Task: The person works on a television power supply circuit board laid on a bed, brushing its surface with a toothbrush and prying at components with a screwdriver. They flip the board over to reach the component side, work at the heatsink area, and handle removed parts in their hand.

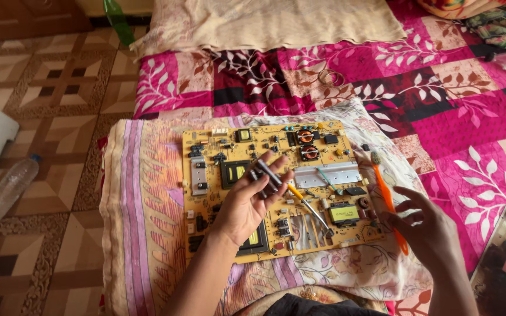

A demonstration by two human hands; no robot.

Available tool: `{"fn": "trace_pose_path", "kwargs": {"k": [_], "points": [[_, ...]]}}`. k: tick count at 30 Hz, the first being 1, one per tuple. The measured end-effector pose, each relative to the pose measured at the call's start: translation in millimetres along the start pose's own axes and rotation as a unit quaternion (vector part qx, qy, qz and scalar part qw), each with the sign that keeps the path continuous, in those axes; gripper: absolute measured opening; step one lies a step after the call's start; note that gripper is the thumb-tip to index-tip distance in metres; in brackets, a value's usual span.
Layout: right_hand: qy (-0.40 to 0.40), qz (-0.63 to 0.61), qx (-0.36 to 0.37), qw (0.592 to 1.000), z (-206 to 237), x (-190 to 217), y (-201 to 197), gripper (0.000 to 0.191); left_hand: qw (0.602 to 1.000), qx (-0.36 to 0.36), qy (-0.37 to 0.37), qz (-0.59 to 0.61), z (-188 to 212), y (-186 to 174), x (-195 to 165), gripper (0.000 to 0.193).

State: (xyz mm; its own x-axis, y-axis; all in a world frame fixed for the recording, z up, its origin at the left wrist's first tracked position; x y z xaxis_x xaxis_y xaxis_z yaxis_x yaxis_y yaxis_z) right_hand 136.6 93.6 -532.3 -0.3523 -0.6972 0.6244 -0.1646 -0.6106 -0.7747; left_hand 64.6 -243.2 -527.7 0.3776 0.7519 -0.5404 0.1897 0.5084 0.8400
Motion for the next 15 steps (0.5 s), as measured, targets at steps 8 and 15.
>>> {"fn": "trace_pose_path", "kwargs": {"k": [8, 15], "points": [[-0.015, -0.241, -0.07, 0.968, -2, -5, 3, 0.038, 1.0, -0.012, 0.0, 0.025, 1, -7, 0, 0.067], [-0.166, -0.511, 0.006, 0.843, -23, 63, 51, 0.034, 0.993, 0.018, 0.033, 0.115, 3, -13, -5, 0.059]]}}
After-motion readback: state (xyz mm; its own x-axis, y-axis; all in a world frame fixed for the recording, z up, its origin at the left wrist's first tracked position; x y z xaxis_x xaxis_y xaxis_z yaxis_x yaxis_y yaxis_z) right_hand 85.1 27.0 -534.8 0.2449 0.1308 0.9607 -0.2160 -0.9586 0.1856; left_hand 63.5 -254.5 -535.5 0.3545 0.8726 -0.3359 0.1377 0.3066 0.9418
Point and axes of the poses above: each hand's wrist, its own z-axis away from the middle knuckle, its own y-axis out of the palm, x = y × z, the point moved 3 cm from there along -z, towards the middle knuckle
